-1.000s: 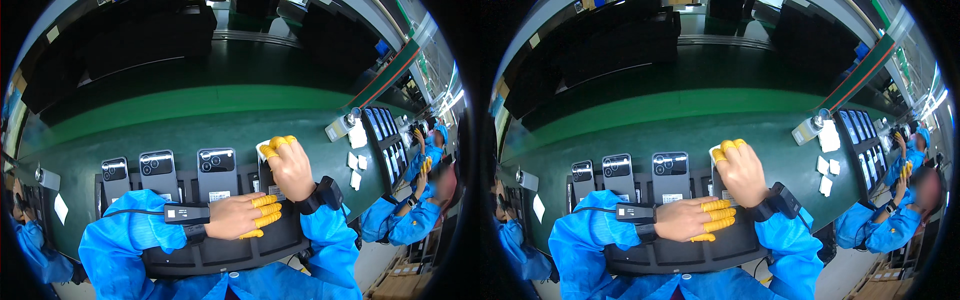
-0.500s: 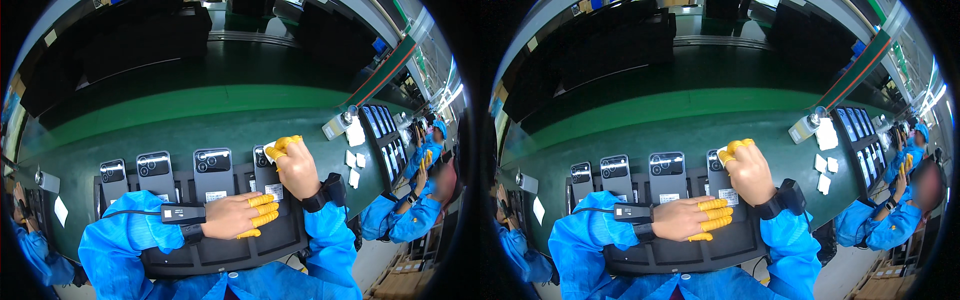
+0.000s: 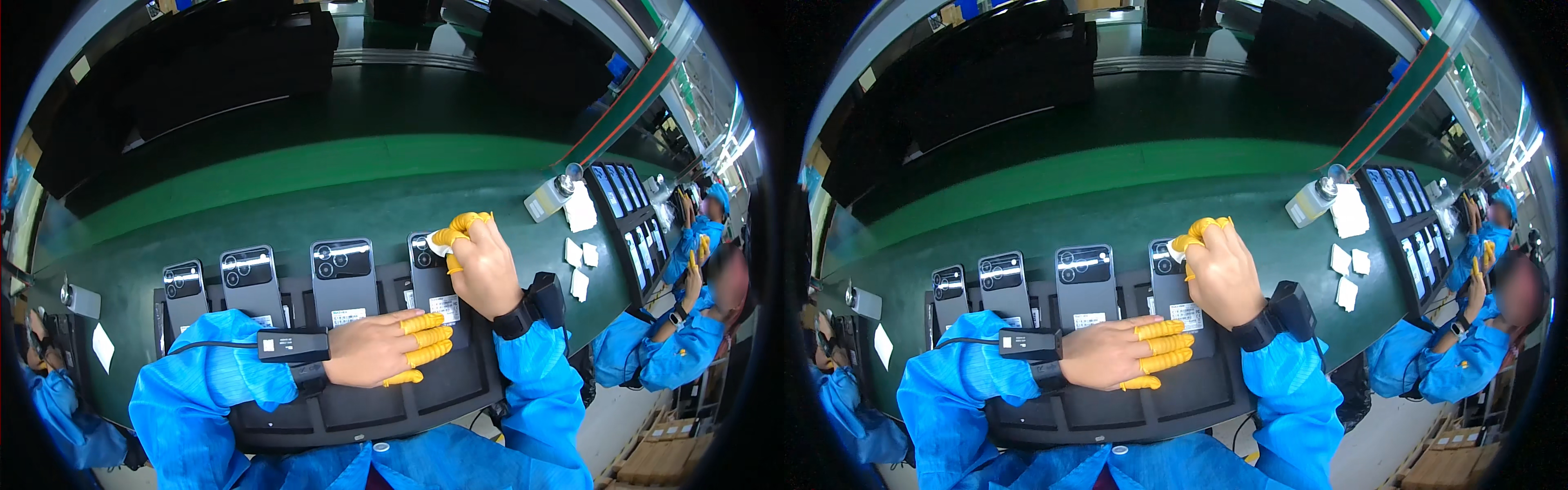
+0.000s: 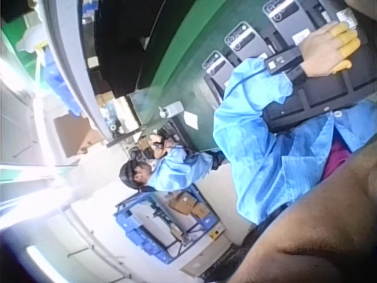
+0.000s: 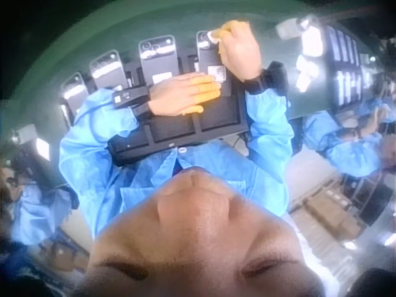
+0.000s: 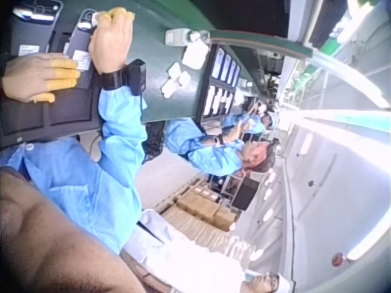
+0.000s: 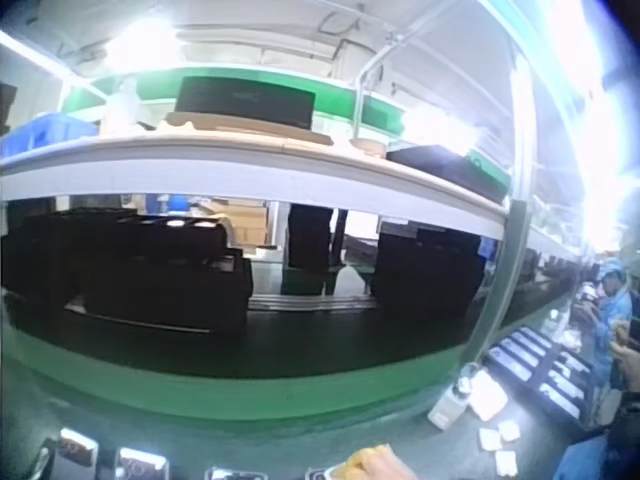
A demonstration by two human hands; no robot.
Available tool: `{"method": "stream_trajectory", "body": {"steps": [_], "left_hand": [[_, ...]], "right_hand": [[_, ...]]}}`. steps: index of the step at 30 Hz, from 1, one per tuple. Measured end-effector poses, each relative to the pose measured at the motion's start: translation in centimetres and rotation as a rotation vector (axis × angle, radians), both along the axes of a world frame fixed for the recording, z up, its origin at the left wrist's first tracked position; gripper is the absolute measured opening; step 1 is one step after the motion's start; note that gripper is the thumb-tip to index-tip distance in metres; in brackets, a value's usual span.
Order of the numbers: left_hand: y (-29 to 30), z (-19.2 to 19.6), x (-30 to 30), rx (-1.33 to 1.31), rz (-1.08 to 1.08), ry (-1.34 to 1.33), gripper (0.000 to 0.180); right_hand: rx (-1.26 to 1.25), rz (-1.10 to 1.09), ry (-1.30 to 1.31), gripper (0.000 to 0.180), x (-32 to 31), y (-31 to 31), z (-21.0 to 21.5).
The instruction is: Cleaning and assembling smartphone units on a factory production line.
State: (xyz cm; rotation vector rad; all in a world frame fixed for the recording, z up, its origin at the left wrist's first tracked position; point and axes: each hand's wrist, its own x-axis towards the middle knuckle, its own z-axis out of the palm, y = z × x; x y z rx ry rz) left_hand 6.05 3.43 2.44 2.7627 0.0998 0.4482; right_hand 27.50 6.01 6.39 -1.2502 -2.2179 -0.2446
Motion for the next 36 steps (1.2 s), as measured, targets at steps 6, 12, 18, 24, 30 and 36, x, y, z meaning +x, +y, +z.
{"method": "stream_trajectory", "body": {"steps": [6,12,18,24,30,36], "left_hand": [[0.1,-0.1,-0.2,-0.002,0.009,-0.004,0.053],[0.0,0.0,-0.2,-0.012,0.014,-0.009,0.054],[0.2,-0.2,-0.3,0.009,0.005,-0.017,0.054],[0.0,-0.1,-0.2,-0.014,0.016,-0.007,0.054],[0.0,-0.2,-0.1,0.003,0.020,-0.021,0.053],[0.1,-0.1,0.0,-0.009,0.007,-0.011,0.053]], "right_hand": [[-0.092,-0.047,-0.042,0.025,0.0,-1.1,1.2],[-0.048,0.048,-0.005,0.022,-0.4,-1.7,0.6],[0.155,0.048,-0.149,0.020,-0.8,0.3,0.1],[0.031,0.016,-0.110,0.026,0.2,-0.9,0.9],[-0.029,0.033,-0.057,0.028,-0.1,-1.7,0.9],[0.072,0.068,-0.077,0.026,-0.7,-0.2,0.3]]}}
